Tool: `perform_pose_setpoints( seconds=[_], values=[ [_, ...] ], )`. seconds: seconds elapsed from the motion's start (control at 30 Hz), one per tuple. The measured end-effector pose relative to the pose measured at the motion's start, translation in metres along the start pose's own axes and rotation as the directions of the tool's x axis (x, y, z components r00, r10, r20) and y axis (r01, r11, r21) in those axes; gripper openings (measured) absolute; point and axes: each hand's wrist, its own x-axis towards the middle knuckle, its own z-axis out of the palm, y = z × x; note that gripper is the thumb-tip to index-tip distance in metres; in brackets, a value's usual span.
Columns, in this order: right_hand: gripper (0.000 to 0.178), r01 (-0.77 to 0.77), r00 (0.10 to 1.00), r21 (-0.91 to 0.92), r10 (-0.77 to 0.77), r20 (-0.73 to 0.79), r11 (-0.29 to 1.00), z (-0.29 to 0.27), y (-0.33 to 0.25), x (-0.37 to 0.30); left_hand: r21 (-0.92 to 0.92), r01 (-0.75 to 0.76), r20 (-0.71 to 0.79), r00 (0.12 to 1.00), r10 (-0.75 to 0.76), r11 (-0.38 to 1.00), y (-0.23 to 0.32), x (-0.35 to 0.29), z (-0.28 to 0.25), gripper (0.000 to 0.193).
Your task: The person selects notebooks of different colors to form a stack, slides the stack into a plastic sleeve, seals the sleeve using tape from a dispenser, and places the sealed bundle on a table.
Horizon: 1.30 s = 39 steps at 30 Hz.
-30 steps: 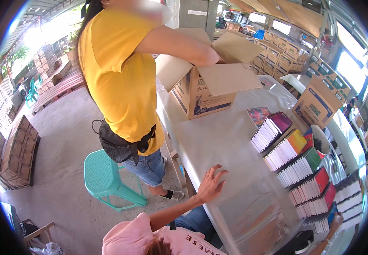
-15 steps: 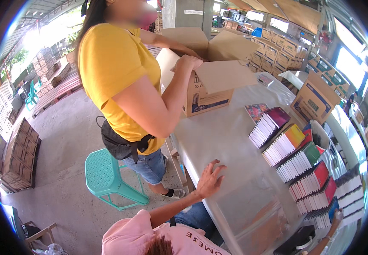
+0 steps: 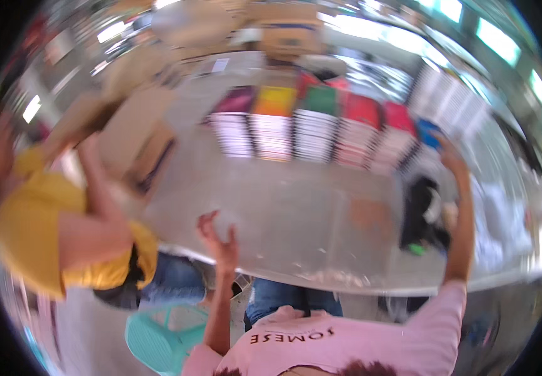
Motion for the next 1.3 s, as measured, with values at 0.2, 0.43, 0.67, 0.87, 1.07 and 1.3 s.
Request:
perform_pose_setpoints(
  seconds=[0.2, 0.43, 0.67, 0.87, 1.07, 1.3],
  values=[
    [0.058, -0.038, 0.98, -0.047, 0.028, -0.198, 0.998, -0.027, -0.048, -0.036, -0.238, 0.054, 0.158, 0.987, -0.017, 0.97, 0.051, 0.014, 0.012, 0.052],
    [0.044, -0.116, 0.917, -0.135, 0.054, -0.396, 0.984, -0.016, -0.072, -0.06, -0.397, 0.109, 0.31, 0.95, 0.022, 0.912, 0.132, 0.025, 0.031, 0.051],
    [0.037, -0.079, 0.903, -0.14, 0.012, -0.43, 0.987, -0.006, -0.066, -0.052, -0.541, 0.064, 0.405, 0.893, 0.194, 0.838, 0.195, 0.019, 0.06, 0.053],
    [0.045, 0.0, 0.965, 0.105, 0.027, -0.262, 0.994, -0.029, -0.052, -0.03, -0.559, 0.065, 0.434, 0.873, 0.225, 0.827, 0.191, 0.003, 0.075, 0.054],
    [0.05, 0.094, 0.931, -0.229, -0.166, -0.324, 0.969, 0.001, -0.032, -0.004, -0.611, -0.121, 0.298, 0.881, 0.369, 0.782, 0.153, -0.017, 0.072, 0.058],
    [0.084, -0.081, 0.969, -0.16, 0.04, -0.246, 0.984, 0.031, 0.056, -0.016, -0.643, 0.195, 0.412, 0.903, 0.121, 0.74, 0.156, -0.018, 0.069, 0.056]
  ],
)
